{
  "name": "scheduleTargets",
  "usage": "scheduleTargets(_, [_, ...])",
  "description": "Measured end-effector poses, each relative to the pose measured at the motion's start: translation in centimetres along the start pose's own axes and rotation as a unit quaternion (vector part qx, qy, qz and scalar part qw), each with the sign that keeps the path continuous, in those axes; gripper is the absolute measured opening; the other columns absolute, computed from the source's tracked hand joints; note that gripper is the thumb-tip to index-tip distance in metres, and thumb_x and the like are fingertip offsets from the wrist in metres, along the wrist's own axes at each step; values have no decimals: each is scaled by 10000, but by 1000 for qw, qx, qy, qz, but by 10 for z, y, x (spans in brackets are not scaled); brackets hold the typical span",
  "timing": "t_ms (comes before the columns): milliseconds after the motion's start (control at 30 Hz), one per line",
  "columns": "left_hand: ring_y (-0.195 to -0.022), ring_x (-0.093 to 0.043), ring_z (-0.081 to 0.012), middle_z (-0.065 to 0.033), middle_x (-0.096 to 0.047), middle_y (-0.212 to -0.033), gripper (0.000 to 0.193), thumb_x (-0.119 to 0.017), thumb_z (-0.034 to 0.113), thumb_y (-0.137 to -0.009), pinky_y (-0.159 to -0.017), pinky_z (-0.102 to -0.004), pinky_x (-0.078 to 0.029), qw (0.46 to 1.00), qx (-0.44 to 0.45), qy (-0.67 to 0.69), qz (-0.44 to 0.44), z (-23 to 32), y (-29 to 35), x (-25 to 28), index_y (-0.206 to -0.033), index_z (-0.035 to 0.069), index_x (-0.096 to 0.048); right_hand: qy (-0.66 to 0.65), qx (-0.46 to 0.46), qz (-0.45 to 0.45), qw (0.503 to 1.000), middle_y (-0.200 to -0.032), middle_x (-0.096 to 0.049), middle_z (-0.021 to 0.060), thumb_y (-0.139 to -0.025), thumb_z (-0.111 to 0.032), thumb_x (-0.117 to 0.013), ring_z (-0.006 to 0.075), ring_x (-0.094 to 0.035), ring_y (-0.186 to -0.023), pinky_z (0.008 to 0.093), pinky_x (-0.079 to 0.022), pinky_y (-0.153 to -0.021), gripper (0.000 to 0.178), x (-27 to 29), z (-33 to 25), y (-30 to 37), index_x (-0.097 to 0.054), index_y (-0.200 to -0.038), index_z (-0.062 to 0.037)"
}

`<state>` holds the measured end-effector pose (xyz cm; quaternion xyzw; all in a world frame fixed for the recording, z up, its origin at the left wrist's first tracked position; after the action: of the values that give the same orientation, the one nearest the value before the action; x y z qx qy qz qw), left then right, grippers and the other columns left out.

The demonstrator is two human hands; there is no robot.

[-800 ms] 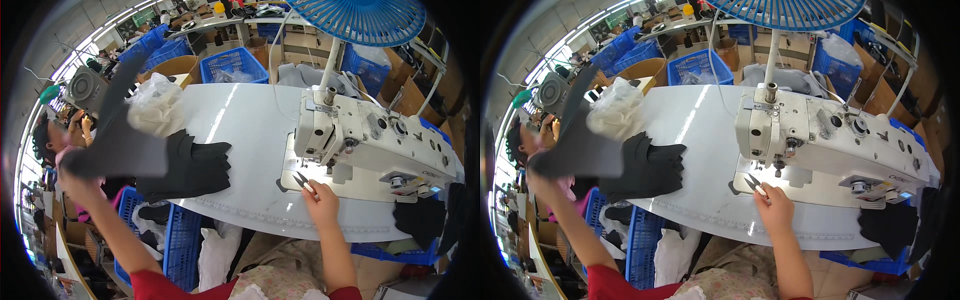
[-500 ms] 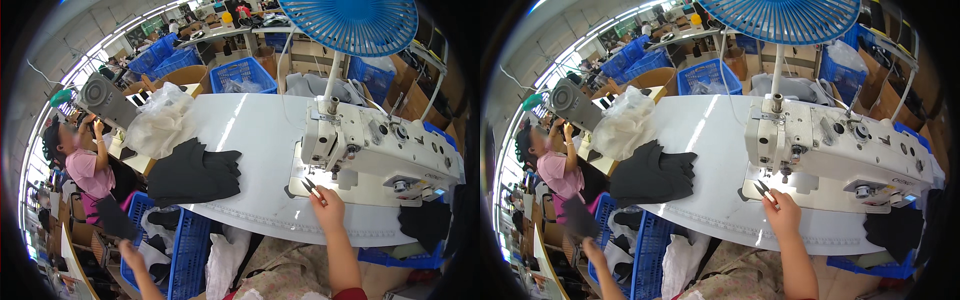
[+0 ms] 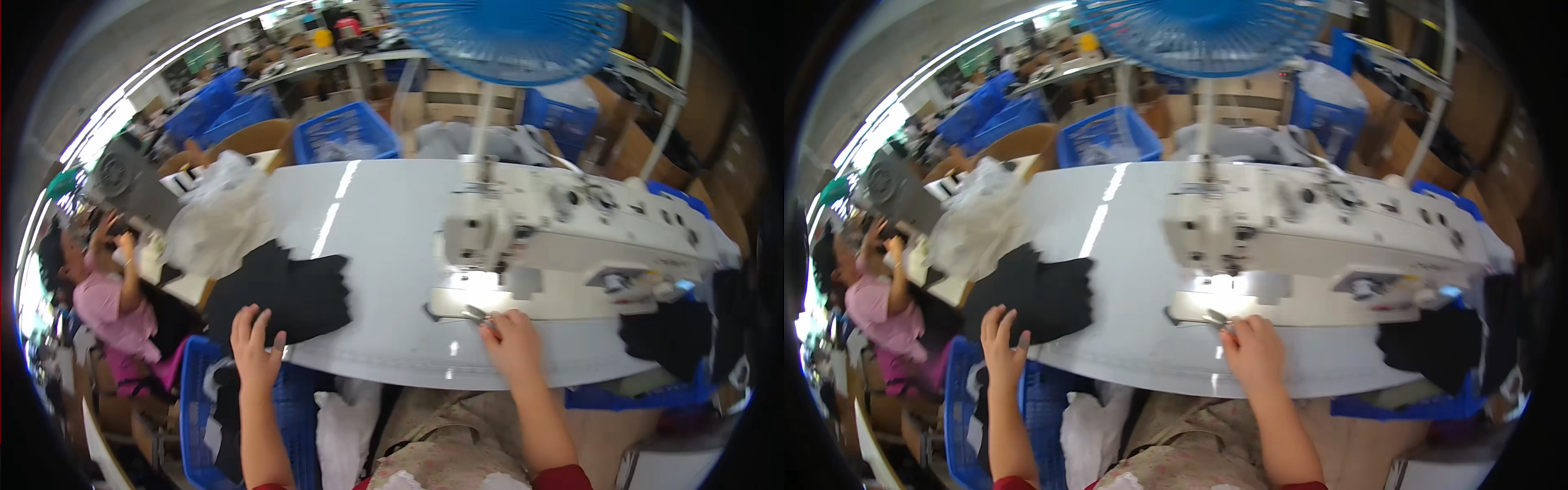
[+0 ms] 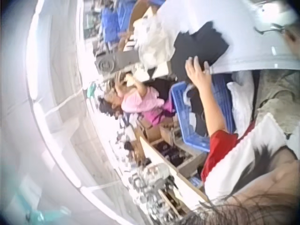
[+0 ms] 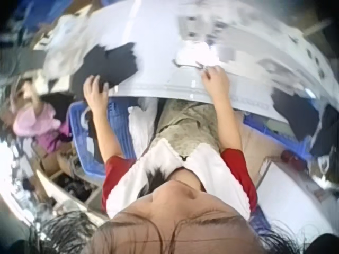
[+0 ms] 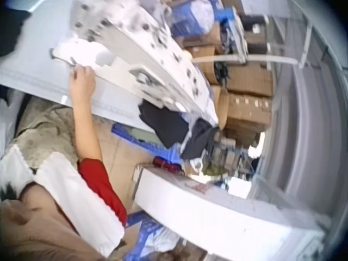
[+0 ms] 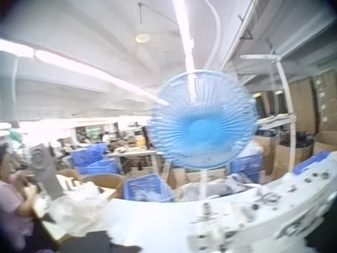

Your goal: The person sews fabric pieces together using a sewing machine and trims the threads with snips.

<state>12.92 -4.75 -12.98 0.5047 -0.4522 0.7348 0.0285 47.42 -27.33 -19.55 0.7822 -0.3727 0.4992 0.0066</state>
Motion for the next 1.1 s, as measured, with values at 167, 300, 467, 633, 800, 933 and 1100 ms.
scheduleTargets(167, [-1122, -546, -373, -185, -591, -1187, 545, -783, 121, -627, -975, -420, -438, 984, 30, 34, -174, -3, -20, -24, -1139, 8, -634, 59, 7, 77, 995, -842, -572, 86, -760, -183, -708, 297, -559, -854, 433, -459, -754, 218, 32, 50, 8, -662, -932, -57])
scheduleTargets(300, [-1079, -586, -376, -207, -626, -1138, 385, -661, 63, -760, -954, -425, -450, 986, -28, 69, -147, -16, -15, -36, -1135, -16, -627, 158, -70, 138, 975, -863, -589, 79, -760, -182, -705, 289, -564, -880, 439, -452, -784, 234, 70, 95, 15, -662, -952, -55])
scheduleTargets(467, [-983, -636, -349, -212, -660, -1039, 251, -564, 54, -896, -884, -380, -478, 984, 31, 75, -156, -49, -13, -43, -1121, -46, -613, 182, -105, 156, 965, -975, -632, 104, -732, -139, -695, 301, -576, -951, 438, -454, -824, 222, 112, 106, 39, -676, -925, -30])
scheduleTargets(633, [-1048, -633, -305, -185, -658, -1145, 228, -577, 44, -939, -944, -370, -466, 979, 120, 152, 61, -80, -15, -37, -1133, -70, -611, 333, -207, 170, 904, -1175, -624, 155, -690, -117, -719, 327, -558, -1147, 415, -474, -921, 372, 198, 184, 75, -672, -1050, -40])
scheduleTargets(800, [-1039, -646, -278, -160, -678, -1122, 252, -596, 2, -892, -913, -351, -486, 989, -93, 26, 110, 35, -44, -7, -1139, -27, -640, 260, -110, 170, 944, -948, -680, 167, -766, -137, -679, 348, -652, -909, 419, -515, -815, 227, 194, 220, 78, -677, -971, -38])
scheduleTargets(933, [-908, -680, -297, -138, -689, -1033, 363, -642, -21, -718, -773, -386, -537, 966, -241, 89, 4, 140, -21, -38, -1076, 39, -649, 279, -104, 334, 894, -773, -612, 172, -835, -81, -626, 378, -595, -729, 450, -470, -666, 65, 216, 191, 89, -628, -840, -16])
scheduleTargets(1100, [-980, -668, -237, -115, -682, -1102, 381, -640, 126, -759, -758, -330, -539, 890, -380, 213, -132, 218, 27, -44, -1127, 26, -653, 220, 39, 252, 942, -710, -547, 134, -783, -18, -597, 331, -522, -626, 382, -426, -577, 61, 194, 53, 80, -546, -749, -10])
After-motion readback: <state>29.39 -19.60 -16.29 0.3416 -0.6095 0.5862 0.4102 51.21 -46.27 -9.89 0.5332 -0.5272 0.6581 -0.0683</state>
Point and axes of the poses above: each hand's wrist, its own y-axis away from the middle knuckle, its own x-axis out of the back of the hand, z = x × y, the point moved 4 cm from there along -y, towards the middle knuckle
